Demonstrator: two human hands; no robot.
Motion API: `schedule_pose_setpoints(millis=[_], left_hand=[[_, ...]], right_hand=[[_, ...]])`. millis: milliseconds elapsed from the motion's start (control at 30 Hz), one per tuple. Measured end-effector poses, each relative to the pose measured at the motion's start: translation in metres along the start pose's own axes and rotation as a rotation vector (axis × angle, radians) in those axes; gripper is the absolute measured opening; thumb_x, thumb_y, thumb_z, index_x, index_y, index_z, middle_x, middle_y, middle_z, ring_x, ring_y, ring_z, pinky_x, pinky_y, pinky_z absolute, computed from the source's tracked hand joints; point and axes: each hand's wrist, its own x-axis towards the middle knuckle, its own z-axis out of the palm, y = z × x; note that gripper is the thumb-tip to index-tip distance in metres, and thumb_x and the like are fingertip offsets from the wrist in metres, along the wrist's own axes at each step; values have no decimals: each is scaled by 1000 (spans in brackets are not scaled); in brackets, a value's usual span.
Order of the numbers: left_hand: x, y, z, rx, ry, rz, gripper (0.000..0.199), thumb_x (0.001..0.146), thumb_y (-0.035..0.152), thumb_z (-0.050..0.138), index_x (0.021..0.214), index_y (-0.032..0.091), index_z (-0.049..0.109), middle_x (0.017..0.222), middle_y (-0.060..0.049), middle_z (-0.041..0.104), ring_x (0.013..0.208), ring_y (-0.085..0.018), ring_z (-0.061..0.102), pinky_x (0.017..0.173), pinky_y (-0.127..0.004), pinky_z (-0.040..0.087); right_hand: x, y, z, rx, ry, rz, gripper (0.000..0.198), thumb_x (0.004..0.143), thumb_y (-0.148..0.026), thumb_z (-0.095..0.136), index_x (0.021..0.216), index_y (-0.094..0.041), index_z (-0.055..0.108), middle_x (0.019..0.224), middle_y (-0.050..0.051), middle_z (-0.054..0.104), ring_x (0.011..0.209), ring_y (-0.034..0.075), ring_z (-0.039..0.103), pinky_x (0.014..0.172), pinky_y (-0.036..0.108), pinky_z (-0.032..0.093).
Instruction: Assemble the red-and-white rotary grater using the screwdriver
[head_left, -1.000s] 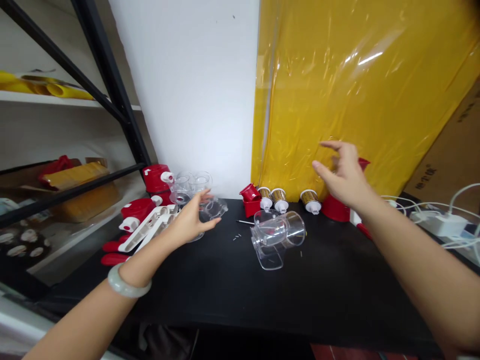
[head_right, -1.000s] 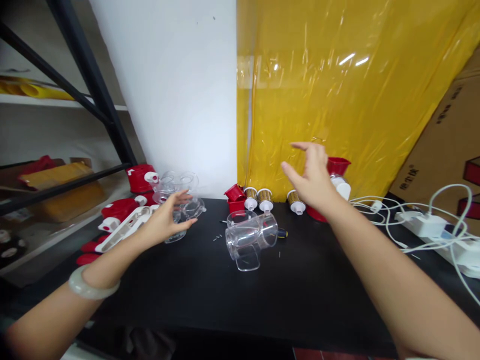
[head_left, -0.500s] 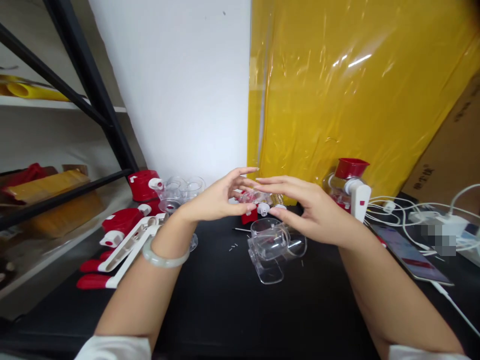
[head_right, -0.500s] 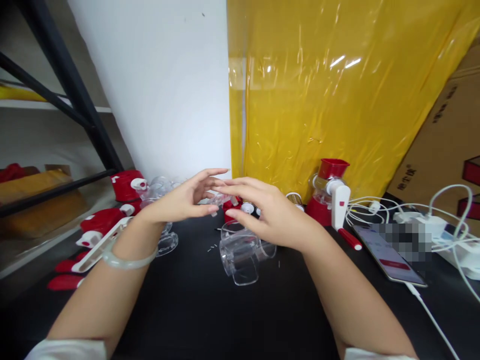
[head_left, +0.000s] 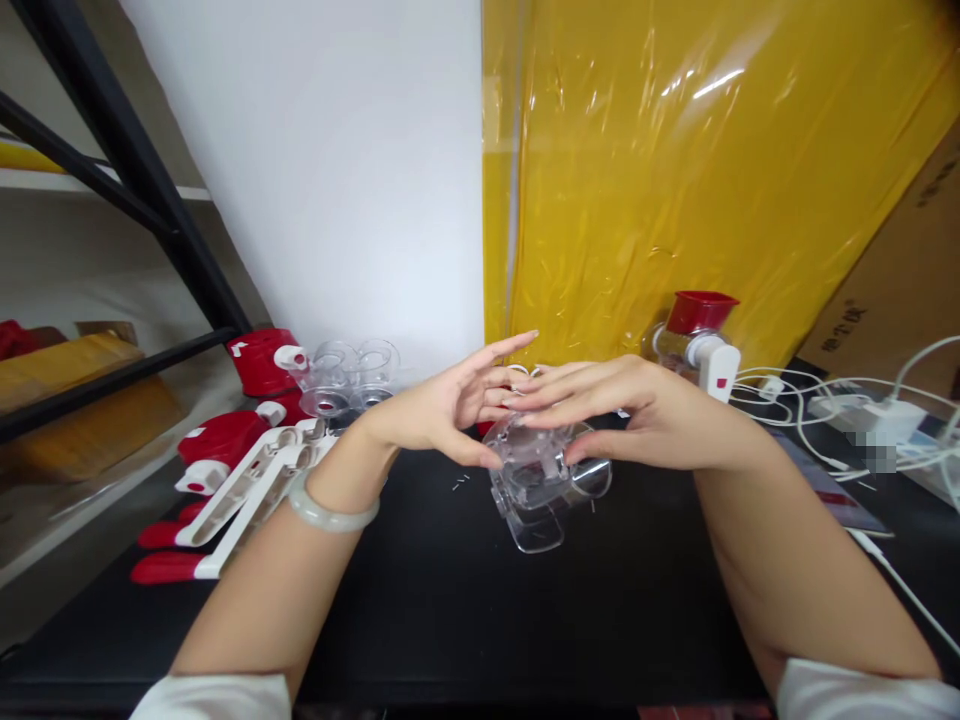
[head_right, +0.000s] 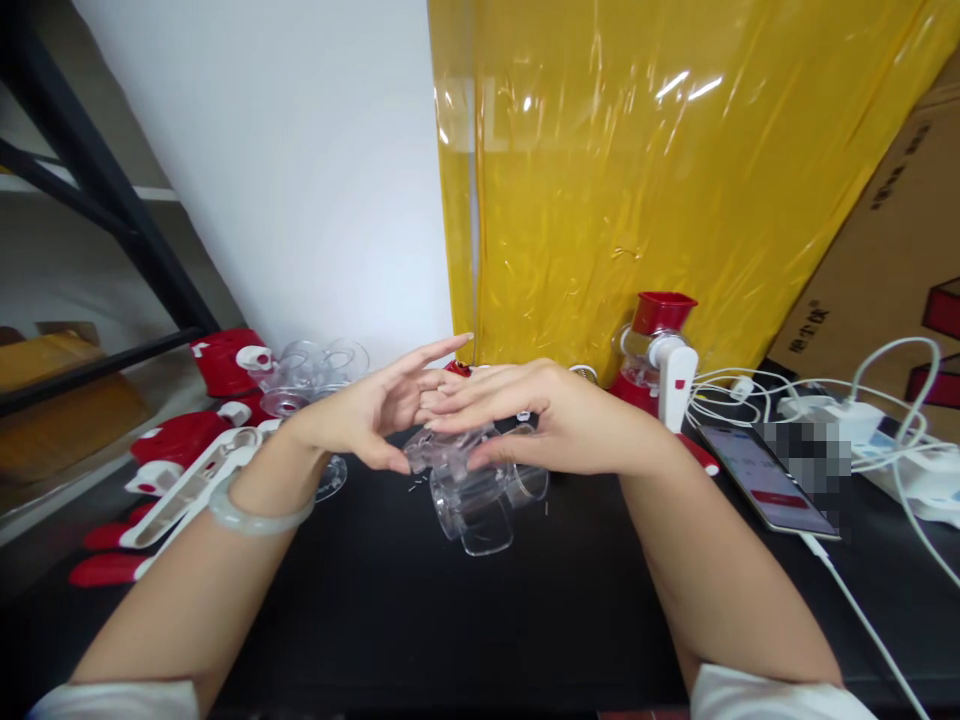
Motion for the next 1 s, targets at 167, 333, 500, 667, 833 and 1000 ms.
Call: schedule_pose_setpoints(millis=[167, 333, 500, 667, 833, 1000], left_hand=[[0, -2, 0, -22, -84, -33, 121, 56, 28, 92, 157, 36, 25, 146, -13, 53, 139, -36, 47, 107, -48, 49], [3, -2, 4, -71, -96, -32, 123, 56, 32, 92, 158, 33, 23, 149, -14, 51, 139, -38, 47, 106, -47, 50], [6, -5, 4, -111, -86, -38, 118, 59, 37, 91, 157, 31, 26, 147, -17, 53, 134, -39, 52, 103, -49, 52], [1, -9, -15, -31, -3, -89, 92, 77, 35, 81, 154, 32, 31, 151, -15, 49, 134, -34, 53, 106, -48, 50], [-8, -7, -32, 162, 70, -140, 64, 92, 44, 64, 148, 23, 41, 144, -18, 56, 131, -29, 56, 109, -47, 47], [-9, -2, -28, 241, 26, -159, 60, 95, 43, 61, 147, 22, 41, 140, -15, 61, 132, -27, 56, 109, -45, 47]], right_hand=[[3, -2, 4, 53, -42, -2, 59, 75, -32, 84, 131, -35, 66, 130, 2, 70, 130, 23, 59, 117, 45, 39], [5, -4, 9, 0, -114, -15, 80, 65, -33, 90, 139, -34, 59, 139, 4, 63, 139, 25, 49, 120, 45, 33], [4, -2, 14, -111, -111, 20, 84, 66, -35, 89, 143, -36, 54, 145, 3, 58, 144, 26, 43, 121, 48, 29], [-2, 7, 7, -201, -54, 159, 78, 70, -37, 86, 142, -36, 56, 138, 3, 64, 129, 26, 58, 108, 42, 45], [-4, 18, 5, -227, -130, 297, 70, 68, -47, 85, 133, -31, 65, 124, 3, 72, 111, 25, 69, 97, 35, 51], [-1, 19, 11, -214, -156, 326, 68, 65, -50, 86, 128, -30, 69, 119, 4, 74, 106, 24, 70, 94, 33, 51]])
